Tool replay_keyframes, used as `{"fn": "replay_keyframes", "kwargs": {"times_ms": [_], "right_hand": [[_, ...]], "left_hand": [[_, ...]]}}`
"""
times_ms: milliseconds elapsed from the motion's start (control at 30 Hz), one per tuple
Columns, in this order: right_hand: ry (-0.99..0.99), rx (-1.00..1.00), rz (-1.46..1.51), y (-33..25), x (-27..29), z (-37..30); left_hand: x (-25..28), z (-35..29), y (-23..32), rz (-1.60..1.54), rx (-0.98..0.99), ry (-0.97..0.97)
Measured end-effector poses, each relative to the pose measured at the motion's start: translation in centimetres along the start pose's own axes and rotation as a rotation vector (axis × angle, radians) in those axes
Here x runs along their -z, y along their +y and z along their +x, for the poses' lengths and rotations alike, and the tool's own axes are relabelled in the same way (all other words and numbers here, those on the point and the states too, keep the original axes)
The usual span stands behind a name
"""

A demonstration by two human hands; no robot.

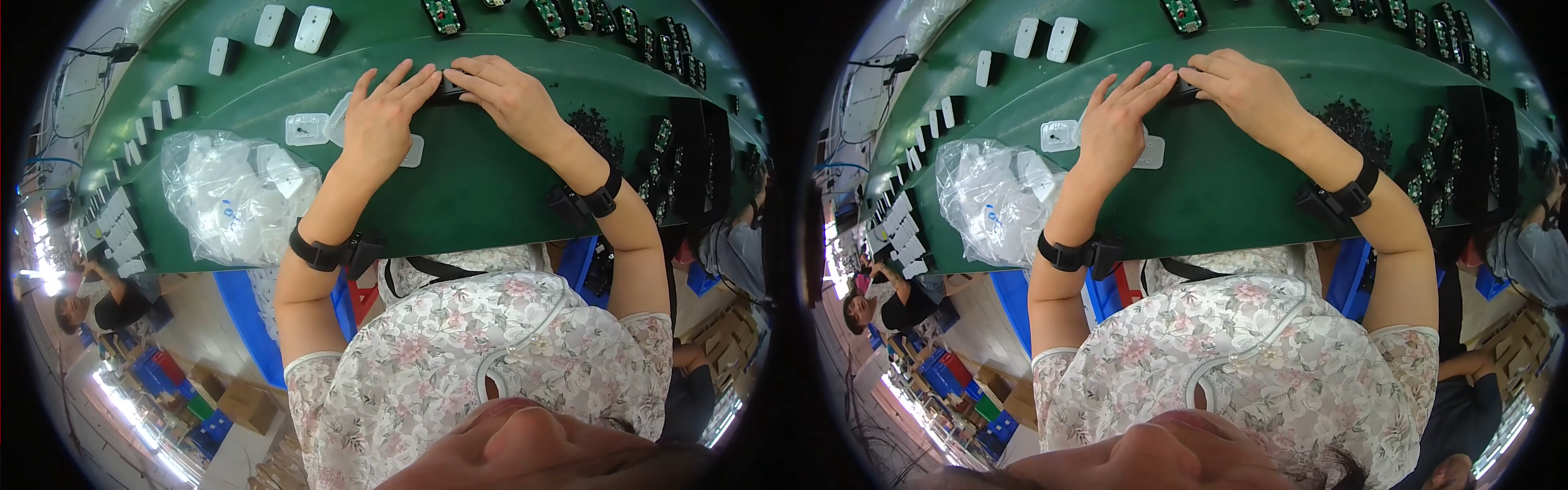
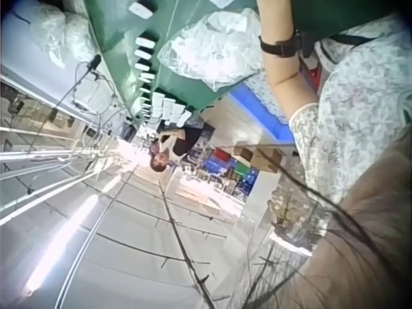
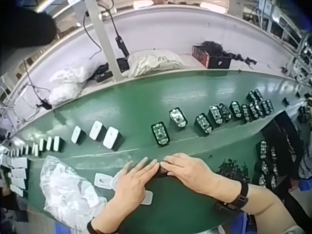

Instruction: The person picks up a white plastic plate from a blue bin and a black electronic housing from the table, then presses the two components together by hand. They repeat this assembly process multiple times, placing each completed unit onto the green workbench.

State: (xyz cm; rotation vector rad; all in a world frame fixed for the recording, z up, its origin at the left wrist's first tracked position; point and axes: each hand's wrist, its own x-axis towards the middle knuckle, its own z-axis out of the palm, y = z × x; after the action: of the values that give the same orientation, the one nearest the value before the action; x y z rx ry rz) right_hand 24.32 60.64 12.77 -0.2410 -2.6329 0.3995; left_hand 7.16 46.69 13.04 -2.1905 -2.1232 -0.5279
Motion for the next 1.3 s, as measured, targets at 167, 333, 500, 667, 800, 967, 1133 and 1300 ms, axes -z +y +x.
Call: {"fn": "replay_keyframes", "kwargs": {"times_ms": [167,333,500,667,800,967,1133,1300], "right_hand": [[0.027,-0.009,-0.039,-0.5,-0.6,-0.4],[0.066,-0.012,-0.064,-0.9,-0.6,-0.9],[-0.023,-0.026,0.172,1.8,-0.1,1.2],[-0.163,-0.421,0.749,2.8,-0.5,3.1],[-0.097,-0.332,0.83,1.1,0.0,1.6],[-0.131,-0.331,0.739,-0.3,1.3,1.8],[-0.122,-0.336,0.76,-1.6,1.7,2.3],[-0.139,-0.27,0.67,-1.5,1.7,2.9]], "left_hand": [[-0.2,-0.5,0.1,-0.036,0.01,-0.008],[-0.5,-0.8,1.1,-0.029,0.019,0.023],[-1.8,-0.2,1.7,-0.086,0.082,0.139],[-1.6,1.9,0.0,-0.358,0.327,0.131],[-0.4,0.8,0.7,-0.777,0.528,0.122],[1.0,-0.1,1.7,-0.797,0.562,0.104],[1.7,-0.8,2.0,-0.859,0.583,0.154],[1.4,-0.9,1.5,-0.867,0.607,0.172]]}}
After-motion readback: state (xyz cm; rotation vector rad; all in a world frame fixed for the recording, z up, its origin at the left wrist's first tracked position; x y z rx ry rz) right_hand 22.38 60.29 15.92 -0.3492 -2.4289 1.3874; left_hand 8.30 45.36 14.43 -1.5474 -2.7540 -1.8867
